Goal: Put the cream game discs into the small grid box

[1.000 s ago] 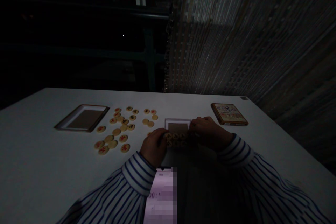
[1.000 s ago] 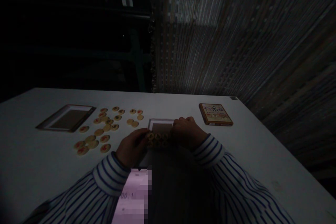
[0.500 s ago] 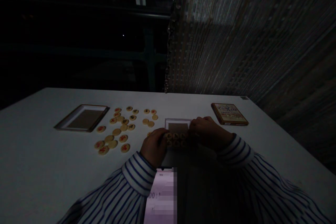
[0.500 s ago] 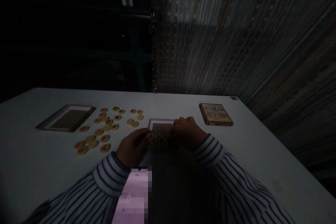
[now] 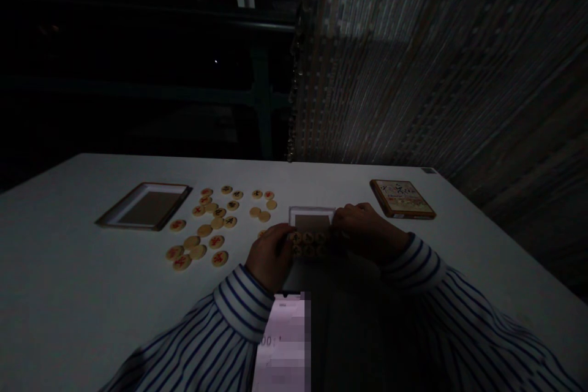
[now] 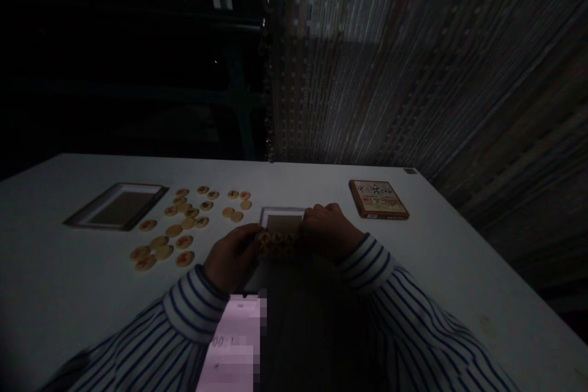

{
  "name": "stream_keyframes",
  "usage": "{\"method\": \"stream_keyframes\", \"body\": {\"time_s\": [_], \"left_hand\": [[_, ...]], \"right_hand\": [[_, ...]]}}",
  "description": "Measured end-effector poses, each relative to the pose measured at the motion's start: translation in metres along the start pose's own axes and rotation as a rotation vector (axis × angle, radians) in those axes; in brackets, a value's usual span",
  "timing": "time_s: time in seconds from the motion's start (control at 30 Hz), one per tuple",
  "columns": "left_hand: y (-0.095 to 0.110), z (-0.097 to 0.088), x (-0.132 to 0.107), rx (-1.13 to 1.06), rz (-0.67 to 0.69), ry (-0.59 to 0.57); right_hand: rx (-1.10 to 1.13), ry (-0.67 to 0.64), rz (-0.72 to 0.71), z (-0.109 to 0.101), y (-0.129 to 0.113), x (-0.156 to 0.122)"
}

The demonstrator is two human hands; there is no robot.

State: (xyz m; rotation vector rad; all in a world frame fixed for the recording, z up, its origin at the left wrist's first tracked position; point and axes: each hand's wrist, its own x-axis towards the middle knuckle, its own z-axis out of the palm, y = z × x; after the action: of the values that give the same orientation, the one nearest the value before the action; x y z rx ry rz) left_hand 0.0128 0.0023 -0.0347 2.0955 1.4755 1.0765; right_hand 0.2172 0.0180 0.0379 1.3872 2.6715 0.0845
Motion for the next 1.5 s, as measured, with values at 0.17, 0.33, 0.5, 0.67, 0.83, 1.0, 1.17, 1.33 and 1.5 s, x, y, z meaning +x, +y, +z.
{"method": "stream_keyframes", "body": {"time_s": [0.17,0.33,0.5,0.67,0.83,1.0,1.17,1.33,1.5], "left_hand": [[0.001,0.000,0.000,0.005,0.002,0.001],[0.001,0.000,-0.001,-0.011,0.000,-0.005],[0.001,-0.001,0.000,0.012,0.004,-0.005],[0.001,-0.001,0.000,-0.005,0.009,0.006],[0.001,-0.002,0.000,-0.011,-0.017,0.018],[0.002,-0.003,0.000,-0.014,-0.028,0.025],[0.003,-0.004,0.000,-0.022,-0.023,0.037],[0.004,-0.004,0.000,-0.014,-0.007,0.080],[0.003,-0.003,0.000,-0.023,0.036,0.126]], "right_hand": [[-0.014,-0.029,0.004,-0.003,-0.001,-0.001],[-0.021,-0.028,0.004,-0.003,0.000,0.000],[-0.031,-0.008,-0.002,0.001,0.000,0.001],[0.003,-0.006,0.002,-0.002,0.001,-0.001],[0.022,0.046,0.017,-0.010,0.006,-0.005],[0.000,0.059,0.073,-0.020,0.006,-0.005],[-0.036,0.101,0.091,-0.023,0.003,-0.004],[-0.052,0.162,0.109,-0.021,0.002,-0.003],[-0.056,0.187,0.113,-0.019,0.000,-0.002]]}}
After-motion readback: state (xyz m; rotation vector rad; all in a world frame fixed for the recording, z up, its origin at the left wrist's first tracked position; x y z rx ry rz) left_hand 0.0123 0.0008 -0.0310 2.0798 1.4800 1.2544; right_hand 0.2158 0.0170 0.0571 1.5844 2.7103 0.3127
